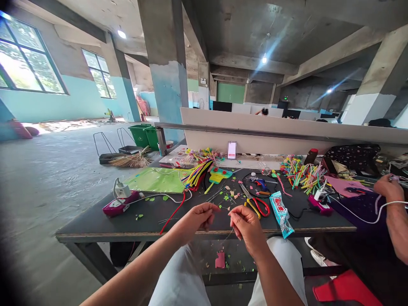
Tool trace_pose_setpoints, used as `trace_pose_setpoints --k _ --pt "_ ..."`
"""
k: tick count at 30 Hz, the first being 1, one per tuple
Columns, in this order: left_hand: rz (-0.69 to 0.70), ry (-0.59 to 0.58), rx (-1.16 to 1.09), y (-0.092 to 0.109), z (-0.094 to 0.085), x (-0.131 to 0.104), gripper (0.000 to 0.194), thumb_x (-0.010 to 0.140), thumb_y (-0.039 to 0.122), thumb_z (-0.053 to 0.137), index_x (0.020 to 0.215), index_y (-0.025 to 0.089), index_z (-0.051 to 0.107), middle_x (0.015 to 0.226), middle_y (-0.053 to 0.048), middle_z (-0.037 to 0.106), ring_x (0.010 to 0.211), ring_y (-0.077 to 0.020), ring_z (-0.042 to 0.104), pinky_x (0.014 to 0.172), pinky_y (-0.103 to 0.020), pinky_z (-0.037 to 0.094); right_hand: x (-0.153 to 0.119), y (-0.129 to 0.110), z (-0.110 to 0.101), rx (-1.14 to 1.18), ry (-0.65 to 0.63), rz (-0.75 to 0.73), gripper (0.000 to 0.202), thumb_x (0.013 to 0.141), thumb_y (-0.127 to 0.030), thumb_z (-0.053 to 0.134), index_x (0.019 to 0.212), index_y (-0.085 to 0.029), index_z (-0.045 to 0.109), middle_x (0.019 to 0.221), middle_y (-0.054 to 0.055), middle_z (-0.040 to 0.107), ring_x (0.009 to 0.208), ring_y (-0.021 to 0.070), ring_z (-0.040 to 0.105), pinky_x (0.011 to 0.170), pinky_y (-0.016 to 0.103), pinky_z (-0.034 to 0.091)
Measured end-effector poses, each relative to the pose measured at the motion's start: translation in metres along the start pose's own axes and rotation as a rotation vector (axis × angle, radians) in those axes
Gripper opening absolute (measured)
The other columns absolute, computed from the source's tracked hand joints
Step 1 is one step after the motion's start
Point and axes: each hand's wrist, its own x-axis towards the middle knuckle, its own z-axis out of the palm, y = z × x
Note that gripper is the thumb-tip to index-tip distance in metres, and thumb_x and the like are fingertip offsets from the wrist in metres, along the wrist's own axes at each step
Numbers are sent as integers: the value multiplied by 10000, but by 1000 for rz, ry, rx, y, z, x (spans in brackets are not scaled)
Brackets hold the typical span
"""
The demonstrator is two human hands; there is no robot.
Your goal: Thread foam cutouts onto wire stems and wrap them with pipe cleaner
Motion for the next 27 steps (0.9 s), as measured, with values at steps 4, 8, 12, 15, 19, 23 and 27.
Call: trace_pose_setpoints --k 4,8,12,15,19,23,27 --pt "32 24 166 3 -3 -8 338 790 431 537 951 151 633 536 45 423 432 -56 303 410 -179 216 -5 2 -3 53 32 81 210 775 -378 625 798 -175 574 600 -42 535 363 38 376 317 163 256" --pt "116 84 186 9 6 -17 318 793 452 535 849 150 617 518 44 412 448 -63 305 425 -189 217 -6 -8 -3 39 18 72 231 789 -397 607 812 -172 559 666 -18 596 350 31 370 310 164 253" --pt "181 183 160 16 11 -14 304 762 460 583 781 157 600 534 48 408 462 -60 298 433 -195 206 -2 -16 -2 -1 23 79 281 795 -437 591 878 -169 575 575 -48 527 345 36 354 310 165 250" --pt "186 248 145 18 14 -6 308 749 466 601 744 158 575 518 57 381 456 -57 287 425 -195 194 1 -17 0 -52 33 95 350 804 -468 566 951 -151 596 544 -51 503 335 40 346 303 171 238" --pt "205 249 46 14 18 2 309 784 483 558 771 175 529 509 65 381 444 -53 283 417 -180 192 5 -17 3 -106 6 127 392 826 -475 523 1038 -154 596 506 -53 510 310 48 353 295 168 213" --pt "170 179 -155 3 21 4 320 786 505 546 822 190 503 520 79 358 426 -46 248 394 -166 174 10 -18 1 -116 9 122 401 811 -475 545 1029 -147 619 457 -64 485 299 38 302 294 162 194" --pt "134 155 -282 -6 22 4 335 766 506 576 808 192 467 529 85 343 427 -43 247 384 -160 181 15 -17 1 -92 38 144 429 764 -494 596 990 -133 644 416 -75 444 300 33 262 284 159 191"
